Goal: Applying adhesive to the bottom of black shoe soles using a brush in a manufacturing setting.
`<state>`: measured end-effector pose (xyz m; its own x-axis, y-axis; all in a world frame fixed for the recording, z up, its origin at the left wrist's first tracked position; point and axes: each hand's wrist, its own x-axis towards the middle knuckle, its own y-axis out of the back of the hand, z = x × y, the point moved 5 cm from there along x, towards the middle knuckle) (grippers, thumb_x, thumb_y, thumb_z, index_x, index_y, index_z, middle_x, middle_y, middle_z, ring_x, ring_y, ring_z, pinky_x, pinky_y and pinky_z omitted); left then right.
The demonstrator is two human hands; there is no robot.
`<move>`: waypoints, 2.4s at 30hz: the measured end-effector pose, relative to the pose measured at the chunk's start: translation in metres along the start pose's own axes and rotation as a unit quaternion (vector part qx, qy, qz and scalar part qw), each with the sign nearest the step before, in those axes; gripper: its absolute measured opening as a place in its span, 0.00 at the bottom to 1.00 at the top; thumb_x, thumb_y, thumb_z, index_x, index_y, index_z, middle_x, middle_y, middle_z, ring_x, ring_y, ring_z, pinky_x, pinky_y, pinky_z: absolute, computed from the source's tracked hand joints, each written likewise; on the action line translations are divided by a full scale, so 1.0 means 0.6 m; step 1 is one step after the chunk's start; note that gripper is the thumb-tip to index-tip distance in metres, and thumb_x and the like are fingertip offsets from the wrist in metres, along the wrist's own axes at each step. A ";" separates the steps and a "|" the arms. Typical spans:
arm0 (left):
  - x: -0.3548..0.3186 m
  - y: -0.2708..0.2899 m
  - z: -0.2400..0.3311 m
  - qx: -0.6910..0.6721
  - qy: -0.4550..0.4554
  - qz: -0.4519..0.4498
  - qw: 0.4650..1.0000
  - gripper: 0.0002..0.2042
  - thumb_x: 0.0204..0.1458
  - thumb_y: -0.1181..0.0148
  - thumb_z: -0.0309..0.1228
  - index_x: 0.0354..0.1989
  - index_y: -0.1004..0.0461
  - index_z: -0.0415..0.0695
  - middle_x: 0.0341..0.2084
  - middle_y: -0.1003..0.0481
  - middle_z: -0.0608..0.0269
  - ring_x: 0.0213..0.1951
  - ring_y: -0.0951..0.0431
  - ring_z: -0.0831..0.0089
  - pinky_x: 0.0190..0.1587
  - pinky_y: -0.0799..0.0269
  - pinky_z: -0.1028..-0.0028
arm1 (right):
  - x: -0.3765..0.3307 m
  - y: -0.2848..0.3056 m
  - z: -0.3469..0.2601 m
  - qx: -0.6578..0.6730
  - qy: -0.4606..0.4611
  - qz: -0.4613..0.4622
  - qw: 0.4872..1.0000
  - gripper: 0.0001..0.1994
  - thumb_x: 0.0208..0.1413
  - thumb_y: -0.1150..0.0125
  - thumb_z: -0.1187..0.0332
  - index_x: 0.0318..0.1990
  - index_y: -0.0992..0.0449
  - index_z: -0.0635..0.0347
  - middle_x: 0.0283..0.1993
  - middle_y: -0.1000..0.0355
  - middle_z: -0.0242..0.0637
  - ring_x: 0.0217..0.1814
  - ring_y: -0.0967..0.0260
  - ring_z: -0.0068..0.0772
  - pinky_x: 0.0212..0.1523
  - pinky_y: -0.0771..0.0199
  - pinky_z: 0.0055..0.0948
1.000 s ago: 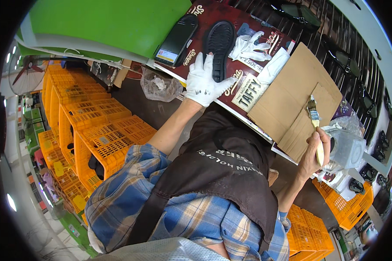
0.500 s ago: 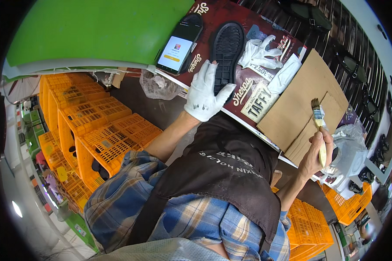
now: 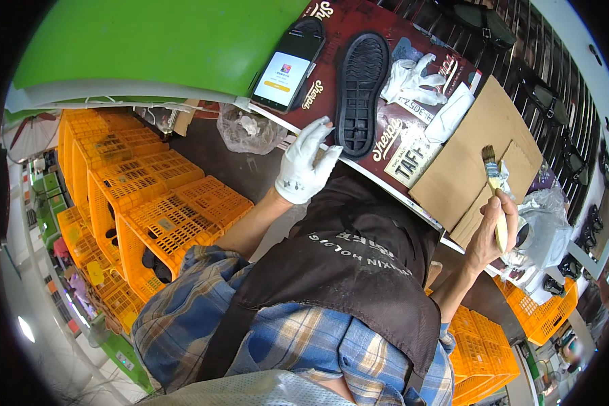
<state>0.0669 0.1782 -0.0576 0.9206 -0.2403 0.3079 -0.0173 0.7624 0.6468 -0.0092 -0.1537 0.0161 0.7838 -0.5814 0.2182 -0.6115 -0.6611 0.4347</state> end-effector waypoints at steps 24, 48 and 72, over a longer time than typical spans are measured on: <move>0.006 0.093 -0.066 0.280 -0.057 0.155 0.946 0.25 0.42 0.36 0.45 0.47 0.30 0.45 0.54 0.42 0.41 0.55 0.44 0.39 0.53 0.44 0.48 | -0.010 0.004 -0.004 -0.012 0.030 0.001 0.999 0.09 0.56 0.41 0.70 0.39 0.24 0.66 0.31 0.29 0.32 0.28 0.36 0.19 0.30 0.34 0.16; 0.063 0.090 -0.053 0.258 -0.062 0.125 0.956 0.26 0.44 0.38 0.43 0.50 0.33 0.42 0.53 0.40 0.41 0.55 0.42 0.39 0.55 0.45 0.49 | -0.011 0.005 -0.015 -0.011 0.037 0.017 0.999 0.09 0.55 0.40 0.68 0.38 0.23 0.66 0.28 0.30 0.30 0.27 0.37 0.15 0.29 0.36 0.14; 0.069 -0.003 0.060 0.144 -0.147 0.044 0.978 0.43 0.38 0.35 0.54 0.54 0.42 0.29 0.48 0.37 0.35 0.49 0.34 0.44 0.53 0.38 0.55 | -0.009 0.029 0.003 -0.001 0.041 0.011 0.999 0.08 0.55 0.40 0.71 0.39 0.24 0.67 0.29 0.31 0.31 0.28 0.37 0.16 0.29 0.37 0.15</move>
<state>0.0913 0.1455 -0.0207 0.7588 -0.3767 0.5314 -0.2395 0.5974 0.7654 -0.0242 -0.1630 0.0208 0.7764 -0.5548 0.2991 -0.6286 -0.6471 0.4314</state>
